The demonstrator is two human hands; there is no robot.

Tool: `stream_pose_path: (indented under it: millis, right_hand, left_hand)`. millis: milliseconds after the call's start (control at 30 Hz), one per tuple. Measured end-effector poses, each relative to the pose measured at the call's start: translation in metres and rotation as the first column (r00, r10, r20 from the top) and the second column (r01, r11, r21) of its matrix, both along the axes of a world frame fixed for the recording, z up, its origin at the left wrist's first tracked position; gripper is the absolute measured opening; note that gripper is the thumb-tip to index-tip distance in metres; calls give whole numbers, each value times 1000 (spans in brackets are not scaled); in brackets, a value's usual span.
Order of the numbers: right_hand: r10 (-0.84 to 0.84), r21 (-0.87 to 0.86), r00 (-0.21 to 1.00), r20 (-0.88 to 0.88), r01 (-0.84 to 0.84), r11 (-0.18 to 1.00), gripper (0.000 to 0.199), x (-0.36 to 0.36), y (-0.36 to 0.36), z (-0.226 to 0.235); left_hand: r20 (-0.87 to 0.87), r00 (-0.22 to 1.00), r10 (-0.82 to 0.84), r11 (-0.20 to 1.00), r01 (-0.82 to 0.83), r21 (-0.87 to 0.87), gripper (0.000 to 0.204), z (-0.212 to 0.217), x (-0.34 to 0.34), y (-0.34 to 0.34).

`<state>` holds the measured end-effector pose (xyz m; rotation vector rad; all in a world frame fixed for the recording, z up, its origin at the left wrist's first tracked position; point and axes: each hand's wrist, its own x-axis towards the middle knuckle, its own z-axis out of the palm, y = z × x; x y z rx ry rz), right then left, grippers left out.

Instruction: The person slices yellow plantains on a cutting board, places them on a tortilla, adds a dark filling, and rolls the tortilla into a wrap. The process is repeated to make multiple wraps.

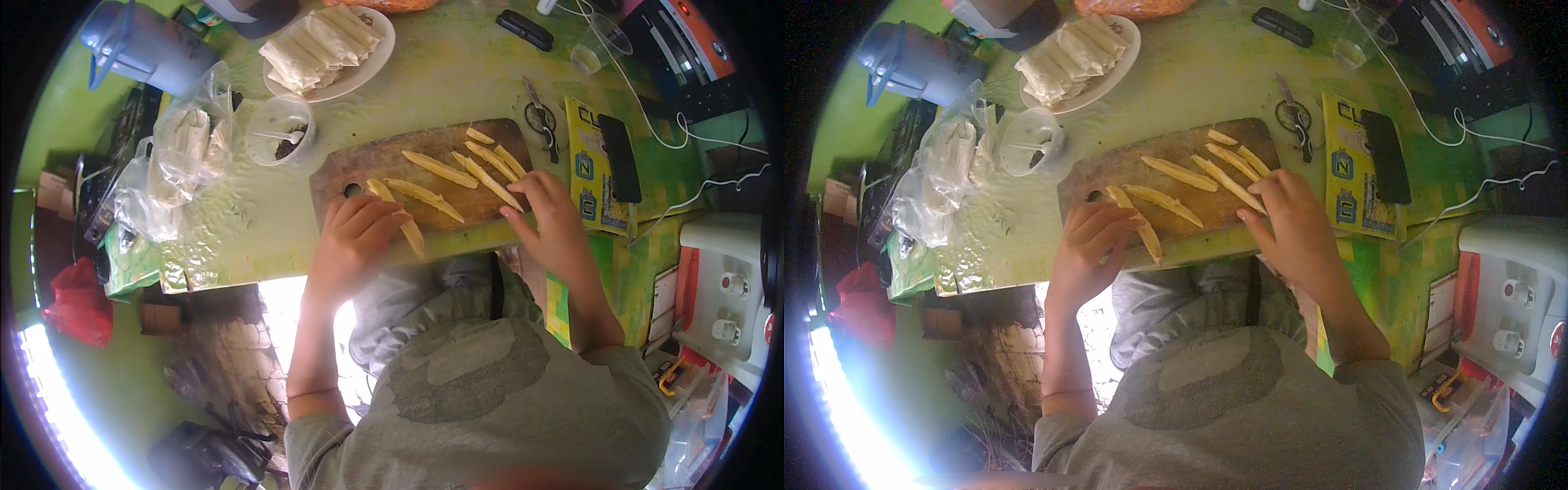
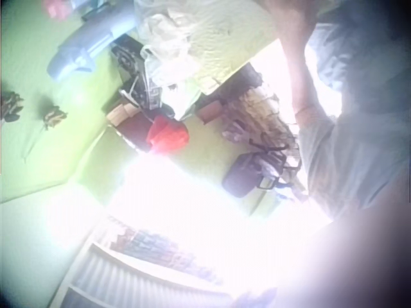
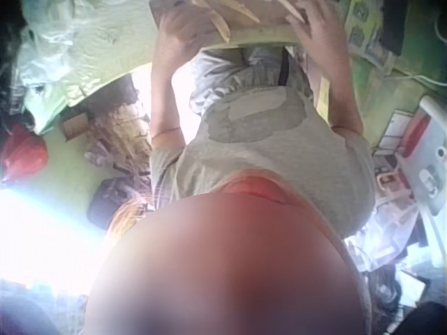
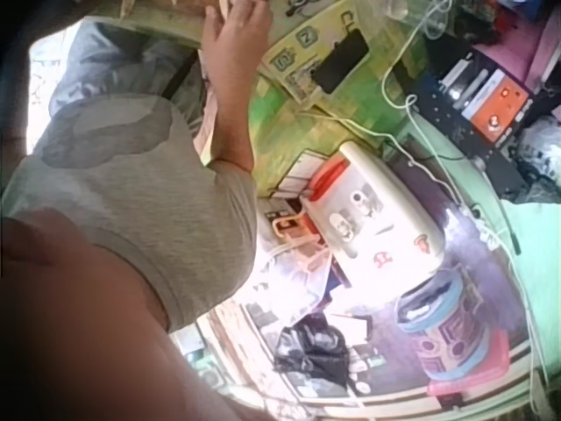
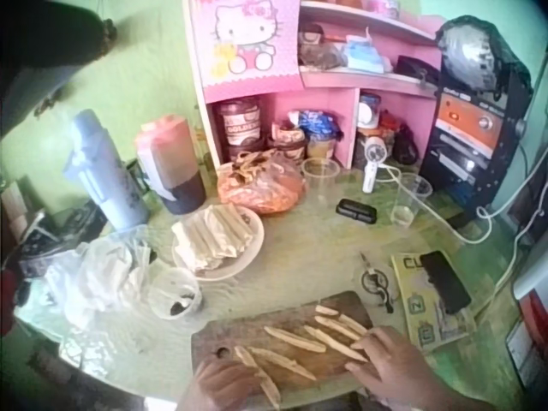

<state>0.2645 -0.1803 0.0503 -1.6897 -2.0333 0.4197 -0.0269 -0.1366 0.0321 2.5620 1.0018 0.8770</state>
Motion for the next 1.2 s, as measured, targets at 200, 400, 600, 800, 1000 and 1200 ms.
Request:
stream_pose_path:
  millis: [200, 400, 600, 800, 1000, 1200]
  right_hand:
    - [-4, 4, 999, -43, 5, 1000, 29, -1, -1, 0]
    - [25, 27, 998, -60, -23, 999, 29, 2, 0, 0]
    - [22, 45, 993, -112, -17, 999, 28, 5, 0, 1]
    - [-258, 128, 965, 50, 250, 960, 27, 47, 27, -24]
    - [-378, 100, 915, 143, 366, 925, 39, 53, 62, -31]
    - [-334, -21, 942, 29, 335, 942, 40, 72, 68, -43]
  left_hand:
    - [-130, 987, -98, 992, 107, 63, 25, 1, 4, 9]
    - [-222, 958, -180, 983, 182, -11, 31, 4, 6, 17]
    - [-318, 914, -251, 960, 278, 42, 29, 16, 9, 28]
    - [-420, 838, -348, 936, 338, -99, 31, 20, 7, 42]
    - [-316, 891, -326, 943, 332, -37, 27, 41, 11, 53]
    - [-111, 894, -435, 897, 418, -143, 28, 85, 70, 100]
